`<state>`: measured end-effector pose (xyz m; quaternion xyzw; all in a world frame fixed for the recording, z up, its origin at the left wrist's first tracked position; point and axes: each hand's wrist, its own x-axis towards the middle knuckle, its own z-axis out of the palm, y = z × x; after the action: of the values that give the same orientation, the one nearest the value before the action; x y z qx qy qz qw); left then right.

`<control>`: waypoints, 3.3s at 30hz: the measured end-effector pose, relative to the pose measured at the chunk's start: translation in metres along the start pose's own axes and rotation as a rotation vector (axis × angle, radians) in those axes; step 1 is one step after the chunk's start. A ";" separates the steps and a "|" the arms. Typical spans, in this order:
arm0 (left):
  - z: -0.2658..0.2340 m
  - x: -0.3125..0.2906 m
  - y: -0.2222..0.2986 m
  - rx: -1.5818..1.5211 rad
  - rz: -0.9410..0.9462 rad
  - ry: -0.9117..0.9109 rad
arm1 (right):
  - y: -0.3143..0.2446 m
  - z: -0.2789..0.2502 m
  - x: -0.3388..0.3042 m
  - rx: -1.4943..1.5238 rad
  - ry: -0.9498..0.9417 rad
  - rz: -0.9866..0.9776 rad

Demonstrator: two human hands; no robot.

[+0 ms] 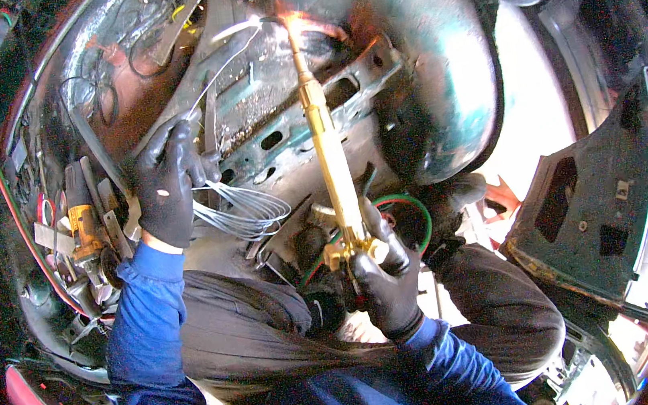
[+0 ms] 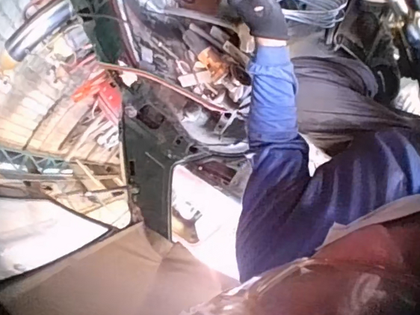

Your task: The person uses a handheld welding torch to weld seams on a car's inner frame while feeding welding wire. They repeatedly reposition the torch and wire, occasionally using a hammer to tap the welded area. The work occurs under the open hood of a car in a workshop.

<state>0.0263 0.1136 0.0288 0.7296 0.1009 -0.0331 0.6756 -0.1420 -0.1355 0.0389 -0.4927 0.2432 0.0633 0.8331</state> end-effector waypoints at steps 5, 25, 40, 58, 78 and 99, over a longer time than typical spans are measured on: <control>-0.020 -0.018 0.016 -0.061 0.104 0.082 | -0.054 -0.024 -0.040 -0.301 -0.234 -0.122; 0.005 -0.125 0.024 -0.457 0.191 0.079 | -0.174 0.003 -0.150 -0.286 -0.674 -0.187; 0.028 0.039 0.010 0.779 0.224 -0.188 | -0.194 -0.011 -0.152 -0.089 -0.615 -0.168; -0.046 0.102 -0.099 0.930 0.315 -0.133 | -0.190 -0.016 -0.145 -0.109 -0.543 -0.162; 0.039 -0.306 0.241 0.553 1.162 -0.472 | -0.175 -0.016 -0.156 -0.114 -0.430 -0.247; 0.131 -0.276 0.304 0.180 1.634 -0.552 | -0.166 -0.044 -0.151 -0.060 -0.539 -0.261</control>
<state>-0.1740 -0.0650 0.3665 0.5900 -0.6256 0.2789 0.4274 -0.2314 -0.2367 0.2237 -0.5096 -0.0542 0.0912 0.8538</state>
